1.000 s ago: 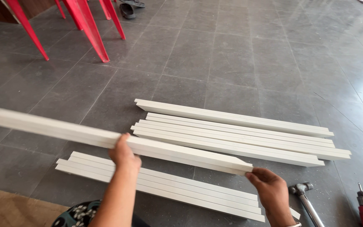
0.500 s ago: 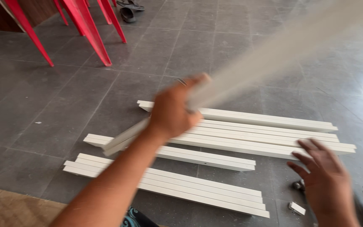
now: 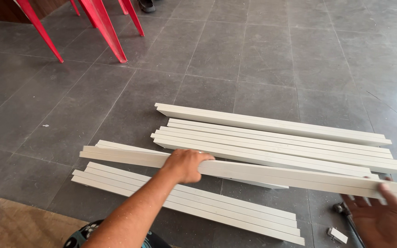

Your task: The person is assembling white wooden planks on a tiled floor. They use a hammer to attach metal brackets to the ends of the planks and a power drill to secure them further. The planks are arranged in a stack, and the person works on them one by one.

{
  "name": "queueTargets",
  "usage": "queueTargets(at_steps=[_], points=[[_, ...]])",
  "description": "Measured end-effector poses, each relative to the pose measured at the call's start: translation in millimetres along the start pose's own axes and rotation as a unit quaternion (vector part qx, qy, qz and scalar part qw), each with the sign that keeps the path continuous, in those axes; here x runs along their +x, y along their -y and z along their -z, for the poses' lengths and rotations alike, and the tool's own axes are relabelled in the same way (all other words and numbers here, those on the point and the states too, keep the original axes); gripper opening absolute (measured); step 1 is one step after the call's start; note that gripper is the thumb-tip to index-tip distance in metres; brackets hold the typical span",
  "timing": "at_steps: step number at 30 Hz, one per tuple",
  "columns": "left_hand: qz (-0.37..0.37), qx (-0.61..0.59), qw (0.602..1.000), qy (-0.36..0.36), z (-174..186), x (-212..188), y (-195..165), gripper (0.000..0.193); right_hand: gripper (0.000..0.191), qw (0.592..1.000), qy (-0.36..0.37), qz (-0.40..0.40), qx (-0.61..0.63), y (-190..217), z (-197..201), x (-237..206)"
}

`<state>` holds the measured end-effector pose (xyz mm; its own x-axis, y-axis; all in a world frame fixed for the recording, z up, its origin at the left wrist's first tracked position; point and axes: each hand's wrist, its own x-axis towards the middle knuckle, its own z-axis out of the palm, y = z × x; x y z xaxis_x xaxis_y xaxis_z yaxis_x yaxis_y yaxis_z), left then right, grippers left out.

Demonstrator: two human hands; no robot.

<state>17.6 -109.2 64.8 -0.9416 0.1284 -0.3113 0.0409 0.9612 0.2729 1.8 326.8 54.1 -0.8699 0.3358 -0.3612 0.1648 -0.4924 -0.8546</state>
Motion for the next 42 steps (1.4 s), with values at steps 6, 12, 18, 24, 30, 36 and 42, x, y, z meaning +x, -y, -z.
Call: queueTargets(at_steps=[6, 12, 18, 24, 30, 36, 42], points=[[0.058, 0.006, 0.998, 0.037, -13.6, -2.9, 49.1, 0.072, 0.03, 0.991, -0.036, -0.114, -0.068, -18.3, -19.5, -3.2], [0.082, 0.039, 0.995, 0.037, -36.0, -12.8, 70.9, 0.072, 0.047, 0.953, -0.063, -0.176, -0.238, -59.8, -6.8, 19.9], [0.112, 0.104, 0.981, 0.12, -40.7, -16.4, 62.5, 0.069, 0.057, 0.94, -0.042, -0.206, -0.269, -90.6, 9.1, 38.3], [0.071, 0.09, 0.989, 0.097, -58.6, -17.5, 50.5, 0.06, 0.061, 0.806, 0.051, -0.176, -0.563, -118.0, 15.1, 51.4], [0.148, 0.0, 0.986, 0.075, -58.8, -14.9, 49.8, 0.05, 0.047, 0.702, 0.07, 0.124, -0.698, -111.4, -21.7, 41.5], [0.28, -0.231, 0.928, -0.082, -62.1, -5.5, 51.7, 0.033, 0.059, 0.428, 0.275, 0.267, -0.819, -133.2, -97.1, 21.6], [0.408, -0.683, 0.594, -0.116, -61.2, -5.0, 66.0, 0.063, 0.052, 0.417, 0.363, 0.347, -0.758, -81.2, -134.0, -5.0]])
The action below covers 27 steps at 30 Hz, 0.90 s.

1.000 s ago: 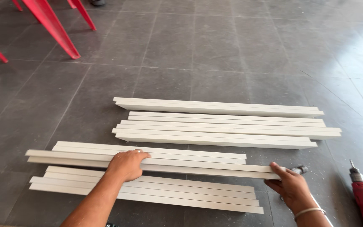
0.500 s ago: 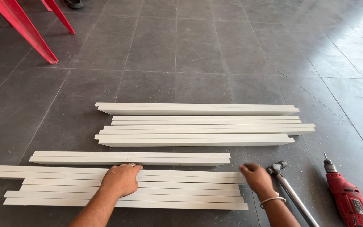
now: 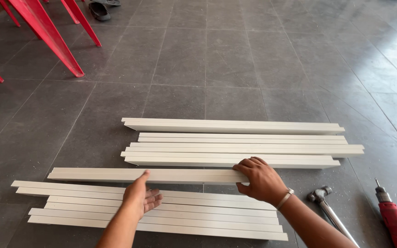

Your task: The person is assembling white wooden planks on a tiled floor. They use a hammer to attach metal brackets to the ends of the planks and a power drill to secure them further. The planks are arranged in a stack, and the person works on them one by one.

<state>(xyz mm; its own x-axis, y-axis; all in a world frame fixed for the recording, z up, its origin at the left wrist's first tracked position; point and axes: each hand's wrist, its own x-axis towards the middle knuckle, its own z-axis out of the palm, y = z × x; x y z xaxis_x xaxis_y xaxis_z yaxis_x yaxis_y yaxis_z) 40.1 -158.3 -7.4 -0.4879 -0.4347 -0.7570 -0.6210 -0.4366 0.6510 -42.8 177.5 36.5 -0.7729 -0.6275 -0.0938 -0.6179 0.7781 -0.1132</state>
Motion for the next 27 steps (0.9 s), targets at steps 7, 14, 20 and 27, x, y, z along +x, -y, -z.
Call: queueTargets(at_steps=[7, 14, 20, 27], points=[[-0.058, -0.226, 0.971, -0.044, -2.7, -40.7, -36.4, 0.056, 0.052, 1.0, 0.02, -0.007, -0.007, 40.9, 30.4, -38.7], [-0.616, -0.161, 0.765, 0.097, -28.1, -143.3, -107.2, 0.039, 0.055, 0.986, -0.135, 0.04, 0.087, 48.5, -13.1, -57.3], [-0.758, 0.357, 0.546, 0.015, -107.5, -176.8, -128.5, 0.059, 0.043, 0.739, -0.356, -0.279, 0.498, -17.8, 15.1, -78.4], [-0.5, 0.687, 0.513, 0.121, -109.7, -88.7, -49.1, 0.071, 0.077, 0.388, -0.431, -0.296, 0.759, -87.6, 13.5, -142.3]])
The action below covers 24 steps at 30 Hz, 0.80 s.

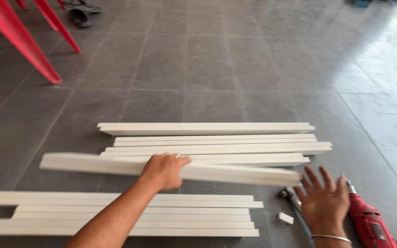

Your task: The person is assembling white wooden planks on a tiled floor. They use a hammer to attach metal brackets to the ends of the planks and a power drill to secure them further. The planks are arranged in a stack, and the person works on them one by one.

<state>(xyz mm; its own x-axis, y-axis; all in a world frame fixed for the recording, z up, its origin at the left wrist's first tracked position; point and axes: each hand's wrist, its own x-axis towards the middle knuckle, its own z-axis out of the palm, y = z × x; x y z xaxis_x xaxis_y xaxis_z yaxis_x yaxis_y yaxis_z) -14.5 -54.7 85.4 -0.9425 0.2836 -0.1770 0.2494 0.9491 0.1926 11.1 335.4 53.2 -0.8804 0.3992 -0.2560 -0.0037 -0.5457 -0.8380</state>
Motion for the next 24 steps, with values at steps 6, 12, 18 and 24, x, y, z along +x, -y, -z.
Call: queueTargets(at_steps=[6, 12, 18, 24], points=[[0.104, 0.01, 0.984, 0.144, -51.3, -4.1, 47.3, 0.067, 0.045, 0.927, 0.043, -0.146, -0.344, -63.2, -15.4, 20.7], [0.154, 0.002, 0.969, 0.192, -73.0, -9.4, 75.0, 0.07, 0.028, 0.784, 0.09, -0.043, -0.612, -108.5, -18.3, 24.2], [0.171, -0.014, 0.966, 0.195, -93.1, -2.3, 79.3, 0.046, 0.025, 0.751, 0.148, 0.033, -0.642, -118.6, -7.6, 25.2], [0.144, -0.002, 0.973, 0.178, -116.0, -12.4, 71.0, 0.051, 0.067, 0.565, 0.216, 0.128, -0.786, -98.2, -41.9, -13.0]])
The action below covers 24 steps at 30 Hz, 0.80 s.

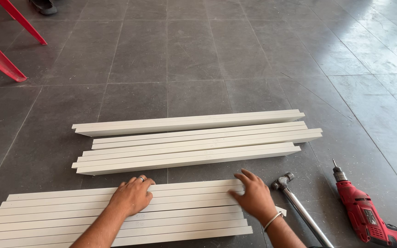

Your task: The person is assembling white wooden planks on a tiled floor. They use a hammer to attach metal brackets to the ends of the planks and a power drill to secure them further. The planks are arranged in a stack, and the person works on them one by one.

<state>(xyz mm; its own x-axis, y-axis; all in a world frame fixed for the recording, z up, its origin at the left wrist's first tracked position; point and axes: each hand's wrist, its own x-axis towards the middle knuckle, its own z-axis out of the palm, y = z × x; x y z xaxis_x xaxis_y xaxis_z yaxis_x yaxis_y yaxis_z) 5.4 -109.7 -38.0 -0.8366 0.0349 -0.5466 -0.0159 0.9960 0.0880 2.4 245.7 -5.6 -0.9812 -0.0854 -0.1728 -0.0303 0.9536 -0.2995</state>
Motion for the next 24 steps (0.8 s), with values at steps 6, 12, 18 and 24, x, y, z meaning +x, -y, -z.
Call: queueTargets(at_steps=[6, 12, 18, 24], points=[[-0.054, 0.028, 0.998, 0.016, -3.4, -17.1, -28.6, 0.091, 0.134, 0.944, 0.223, 0.19, -0.151, 56.1, -19.2, -48.7], [-0.051, 0.021, 0.998, -0.004, -5.6, -20.6, -42.3, 0.093, 0.123, 0.948, 0.126, 0.252, -0.146, 51.1, -57.5, -32.2], [-0.044, -0.007, 0.995, -0.087, -23.9, -0.5, -19.8, 0.078, 0.121, 0.952, 0.112, 0.249, -0.136, 68.7, -64.3, -22.1], [-0.011, 0.004, 0.995, -0.101, -33.0, 0.8, -2.6, 0.077, 0.129, 0.958, 0.168, 0.216, -0.086, 92.1, -48.3, -16.3]])
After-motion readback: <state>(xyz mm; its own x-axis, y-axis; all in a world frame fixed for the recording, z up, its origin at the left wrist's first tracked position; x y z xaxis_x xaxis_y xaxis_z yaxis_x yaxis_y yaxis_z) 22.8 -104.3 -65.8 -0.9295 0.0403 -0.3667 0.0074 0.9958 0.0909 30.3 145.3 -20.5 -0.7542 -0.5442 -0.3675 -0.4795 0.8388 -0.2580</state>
